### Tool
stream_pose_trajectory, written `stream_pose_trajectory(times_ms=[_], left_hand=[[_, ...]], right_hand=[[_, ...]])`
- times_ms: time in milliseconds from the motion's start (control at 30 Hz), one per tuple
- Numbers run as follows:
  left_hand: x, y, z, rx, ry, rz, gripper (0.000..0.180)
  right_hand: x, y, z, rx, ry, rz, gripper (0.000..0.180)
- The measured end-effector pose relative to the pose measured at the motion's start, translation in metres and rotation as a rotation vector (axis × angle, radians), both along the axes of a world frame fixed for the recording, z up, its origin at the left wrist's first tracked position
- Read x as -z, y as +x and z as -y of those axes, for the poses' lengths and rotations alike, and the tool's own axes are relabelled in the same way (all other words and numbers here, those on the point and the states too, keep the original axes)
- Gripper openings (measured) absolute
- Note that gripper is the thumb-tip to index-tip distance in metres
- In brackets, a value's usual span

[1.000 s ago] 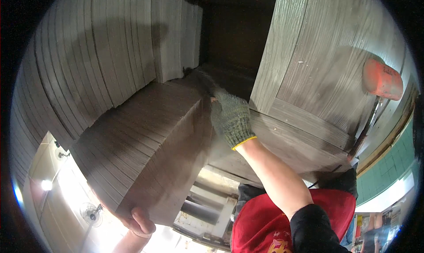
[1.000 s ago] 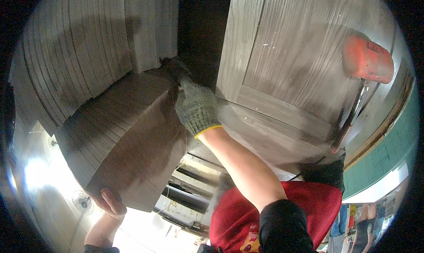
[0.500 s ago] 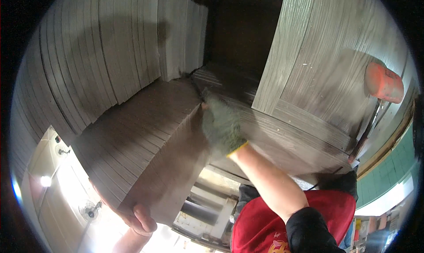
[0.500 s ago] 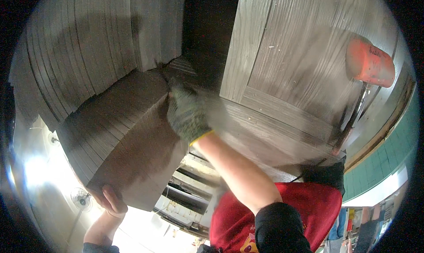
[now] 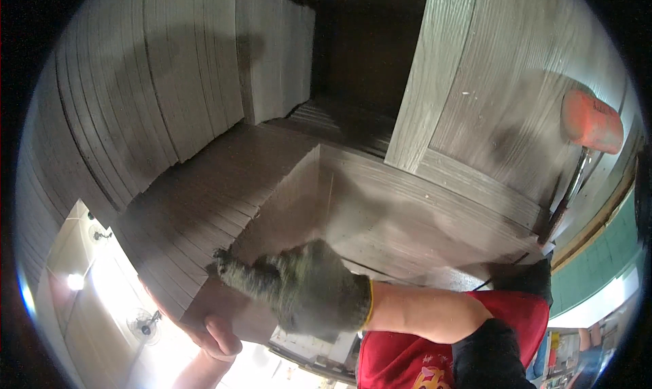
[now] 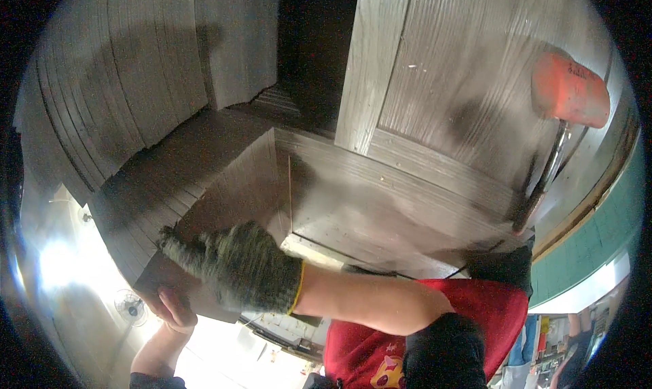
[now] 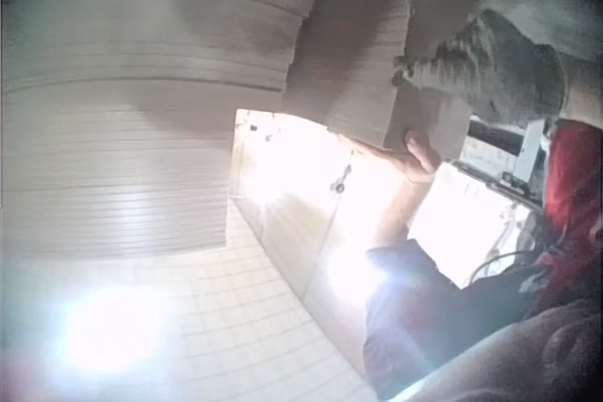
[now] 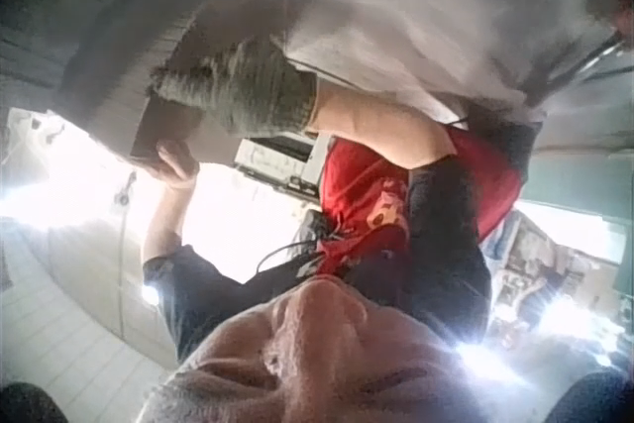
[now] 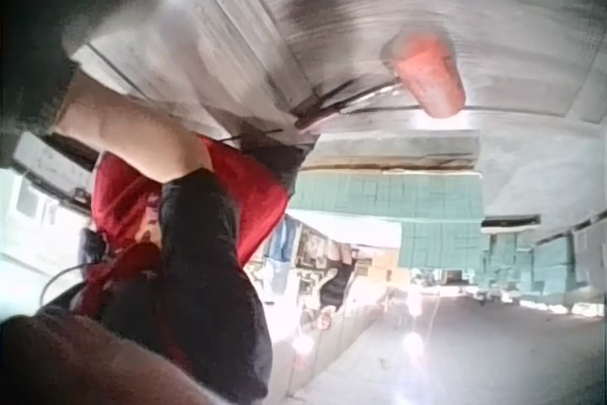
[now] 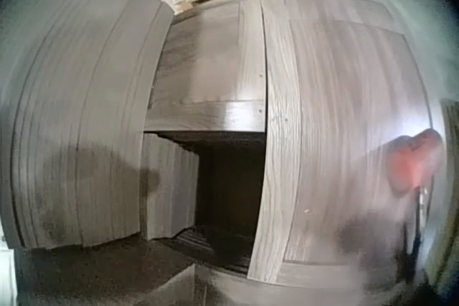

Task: The person fits wooden panels together by hand and hits them with a rubber mallet to secure the joints before wiping the surfaces with their gloved hands.

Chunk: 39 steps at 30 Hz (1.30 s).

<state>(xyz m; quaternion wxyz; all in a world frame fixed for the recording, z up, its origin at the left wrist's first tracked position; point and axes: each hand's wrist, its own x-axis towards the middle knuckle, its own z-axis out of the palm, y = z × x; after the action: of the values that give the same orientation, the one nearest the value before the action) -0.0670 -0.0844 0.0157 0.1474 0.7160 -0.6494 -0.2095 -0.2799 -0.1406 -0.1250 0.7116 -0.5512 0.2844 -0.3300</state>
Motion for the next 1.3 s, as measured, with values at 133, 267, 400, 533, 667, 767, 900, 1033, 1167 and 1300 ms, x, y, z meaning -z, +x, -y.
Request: stream_pose_trajectory(times_ms=[133,267,400,533,667,767,900,1033,1167,1300], left_hand=[[0.002,-0.012,0.011,0.095,0.068,0.144,0.09],[-0.003,-0.007,0.009,0.119,0.097,0.239,0.089],[-0.008,0.001,-0.002,0.083,0.097,0.218,0.089],[0.005,-0.01,0.008,0.078,0.089,0.134,0.089],[-0.01,-0.002,0.0,0.096,0.098,0.257,0.09],[-0.006,-0.005,0.009,0.13,0.087,0.276,0.09],[0.001,-0.006,0.009,0.143,-0.02,0.24,0.089],[0.004,-0.019,0.026,0.309,-0.059,0.37,0.085],[-0.005,-0.03,0.021,0.166,0.05,0.474,0.087],[-0.007,-0.029,0.031,0.299,0.007,0.527,0.088]], right_hand=[[0.119,0.033,-0.009,0.417,0.023,-0.445,0.033],[0.11,0.057,-0.034,0.138,-0.118,-0.641,0.036],[0.065,0.052,-0.055,0.436,-0.04,-0.154,0.037],[0.152,0.024,-0.019,0.523,-0.345,-0.925,0.033],[0.146,0.019,0.008,0.15,0.217,-0.716,0.031],[0.096,0.026,-0.007,-0.004,-0.169,-0.581,0.037],[-0.026,0.005,0.003,0.336,-0.089,-0.03,0.026],[0.04,0.033,-0.015,0.263,0.82,0.3,0.021],[-0.062,0.013,0.0,0.248,-0.173,-0.025,0.021],[0.001,0.039,-0.013,0.393,0.119,-0.214,0.016]])
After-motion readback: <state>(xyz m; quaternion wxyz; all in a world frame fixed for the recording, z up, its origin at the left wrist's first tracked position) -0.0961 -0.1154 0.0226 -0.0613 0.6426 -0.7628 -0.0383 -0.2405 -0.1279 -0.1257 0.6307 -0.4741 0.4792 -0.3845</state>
